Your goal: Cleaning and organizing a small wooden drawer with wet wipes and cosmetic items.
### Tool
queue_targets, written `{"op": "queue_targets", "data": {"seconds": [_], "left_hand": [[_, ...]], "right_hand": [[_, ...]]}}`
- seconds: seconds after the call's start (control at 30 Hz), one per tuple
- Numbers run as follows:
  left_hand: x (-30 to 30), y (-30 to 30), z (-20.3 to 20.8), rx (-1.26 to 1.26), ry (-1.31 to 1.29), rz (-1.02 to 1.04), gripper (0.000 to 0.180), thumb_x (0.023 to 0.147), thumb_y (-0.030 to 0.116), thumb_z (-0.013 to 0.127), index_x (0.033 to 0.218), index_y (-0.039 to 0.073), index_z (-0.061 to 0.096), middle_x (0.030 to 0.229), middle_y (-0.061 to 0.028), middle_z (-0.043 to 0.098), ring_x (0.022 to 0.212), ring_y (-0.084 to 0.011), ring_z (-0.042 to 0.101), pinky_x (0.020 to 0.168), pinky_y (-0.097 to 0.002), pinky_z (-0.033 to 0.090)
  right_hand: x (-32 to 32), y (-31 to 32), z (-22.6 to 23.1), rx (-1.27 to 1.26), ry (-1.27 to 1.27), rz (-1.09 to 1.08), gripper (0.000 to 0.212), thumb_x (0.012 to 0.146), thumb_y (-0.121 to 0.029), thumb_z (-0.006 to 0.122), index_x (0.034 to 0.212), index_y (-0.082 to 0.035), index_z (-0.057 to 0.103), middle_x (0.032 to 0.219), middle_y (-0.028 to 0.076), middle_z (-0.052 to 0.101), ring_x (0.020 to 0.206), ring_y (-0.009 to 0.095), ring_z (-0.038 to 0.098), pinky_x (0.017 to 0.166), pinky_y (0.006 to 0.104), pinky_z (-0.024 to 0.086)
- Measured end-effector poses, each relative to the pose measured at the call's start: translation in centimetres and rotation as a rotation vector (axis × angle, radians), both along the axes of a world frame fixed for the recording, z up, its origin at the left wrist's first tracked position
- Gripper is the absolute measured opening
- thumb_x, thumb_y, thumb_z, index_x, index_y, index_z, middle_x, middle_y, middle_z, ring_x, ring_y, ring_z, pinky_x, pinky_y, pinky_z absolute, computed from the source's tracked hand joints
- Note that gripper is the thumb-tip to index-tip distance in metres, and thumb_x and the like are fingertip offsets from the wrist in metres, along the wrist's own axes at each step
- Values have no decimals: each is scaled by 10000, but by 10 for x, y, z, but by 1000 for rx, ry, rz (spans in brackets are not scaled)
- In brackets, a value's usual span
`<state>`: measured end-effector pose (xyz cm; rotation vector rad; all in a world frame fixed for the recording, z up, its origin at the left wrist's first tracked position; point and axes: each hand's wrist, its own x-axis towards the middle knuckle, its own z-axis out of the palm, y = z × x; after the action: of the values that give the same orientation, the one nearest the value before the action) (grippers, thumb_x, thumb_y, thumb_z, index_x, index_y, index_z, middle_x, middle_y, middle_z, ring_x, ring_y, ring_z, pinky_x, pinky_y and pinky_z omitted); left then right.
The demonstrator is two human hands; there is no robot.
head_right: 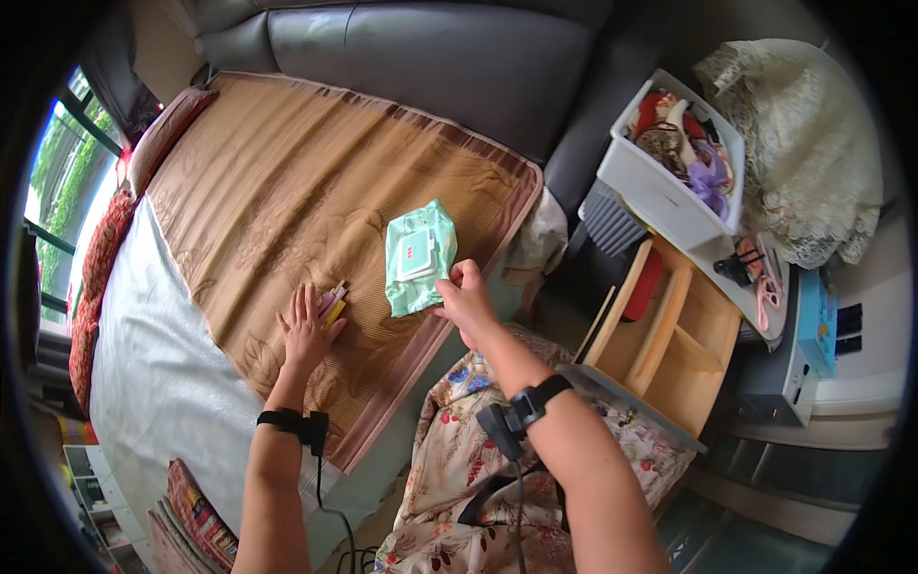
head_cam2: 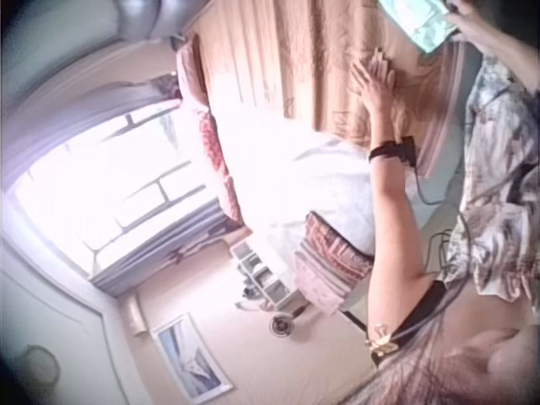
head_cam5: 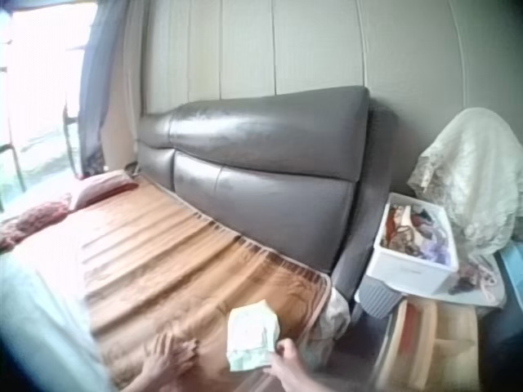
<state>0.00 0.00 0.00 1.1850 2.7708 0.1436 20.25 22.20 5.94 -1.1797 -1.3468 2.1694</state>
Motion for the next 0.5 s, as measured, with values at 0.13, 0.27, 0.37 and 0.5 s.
{"op": "queue_targets", "data": {"seconds": [0.13, 0.27, 0.37, 0.5], "left_hand": [[23, 27, 47, 350, 18, -169, 808, 816, 358, 664, 1437, 92, 219, 1472, -183, 219, 1358, -350, 241, 1053, -566, 251], [131, 60, 158, 661, -314, -598, 682, 755, 232, 730, 1334, 82, 401, 1380, -203, 357, 1290, -368, 347, 1046, -454, 329], [199, 78, 184, 606, -292, -903, 686, 717, 290, 759, 1303, 113, 448, 1367, -173, 381, 1294, -336, 356, 1051, -475, 312], [244, 78, 156, 364, -417, -1152, 610, 682, 341, 783, 1210, 154, 541, 1301, -109, 443, 1210, -330, 418, 1023, -459, 327]], "right_hand": [[53, 0, 68, 44, 189, 120, 173, 865, -44, 540, 960, -76, 399, 917, 25, 469, 815, 127, 526, 701, 358, 546], [143, -7, 122, 145, 136, 251, 147, 888, -30, 531, 958, -68, 408, 873, -2, 483, 806, 69, 498, 674, 240, 482], [199, -21, 121, 254, 103, 327, 136, 894, -26, 520, 959, -68, 408, 871, -5, 491, 807, 54, 474, 692, 208, 406], [268, -49, 86, 105, -19, 369, 151, 899, -34, 501, 1004, -64, 397, 876, 24, 522, 807, 61, 470, 643, 222, 386]]}}
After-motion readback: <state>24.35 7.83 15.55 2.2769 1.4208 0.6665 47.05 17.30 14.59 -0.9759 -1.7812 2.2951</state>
